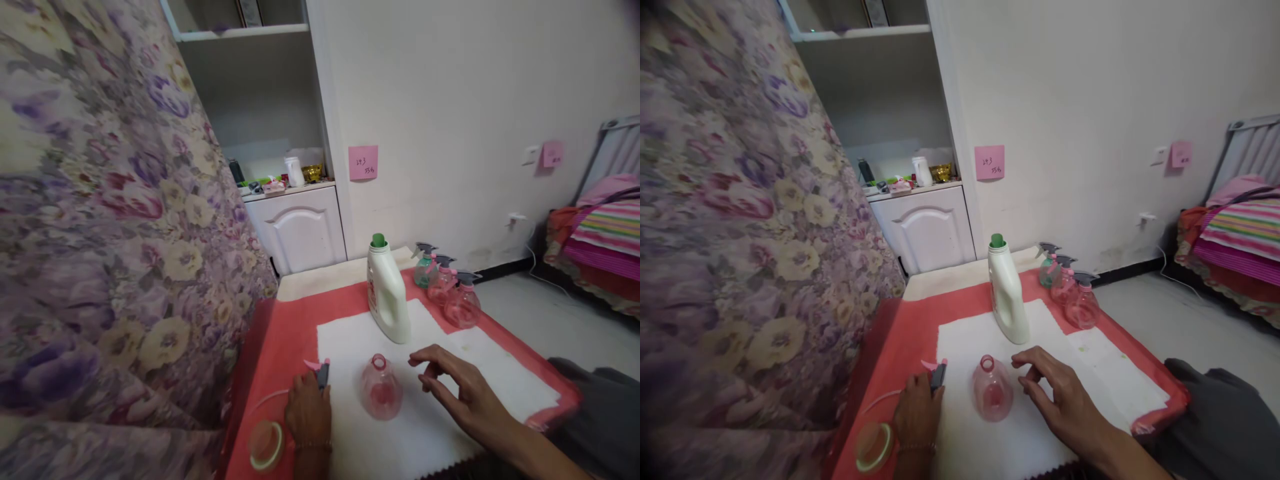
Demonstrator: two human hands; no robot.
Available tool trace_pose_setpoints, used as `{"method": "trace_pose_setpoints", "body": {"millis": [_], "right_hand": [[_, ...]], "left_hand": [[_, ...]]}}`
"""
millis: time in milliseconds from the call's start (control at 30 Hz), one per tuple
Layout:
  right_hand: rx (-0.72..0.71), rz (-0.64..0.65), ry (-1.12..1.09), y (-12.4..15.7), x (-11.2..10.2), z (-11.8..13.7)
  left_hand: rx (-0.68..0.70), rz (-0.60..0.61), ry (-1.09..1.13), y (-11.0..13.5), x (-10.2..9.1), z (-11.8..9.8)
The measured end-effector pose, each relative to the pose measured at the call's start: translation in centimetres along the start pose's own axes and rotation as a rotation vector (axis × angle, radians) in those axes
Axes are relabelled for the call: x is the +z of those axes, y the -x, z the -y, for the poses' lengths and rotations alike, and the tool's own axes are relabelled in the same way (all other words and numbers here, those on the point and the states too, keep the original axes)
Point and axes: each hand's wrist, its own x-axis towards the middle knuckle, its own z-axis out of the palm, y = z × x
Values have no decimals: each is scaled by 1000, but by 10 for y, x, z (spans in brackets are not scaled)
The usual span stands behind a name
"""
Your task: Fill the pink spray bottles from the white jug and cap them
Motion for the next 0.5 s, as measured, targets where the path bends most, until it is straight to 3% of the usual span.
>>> {"method": "trace_pose_setpoints", "body": {"millis": [500], "right_hand": [[38, -39, 36, 0, -11, 1]], "left_hand": [[24, -12, 62, 5, 1, 0]]}}
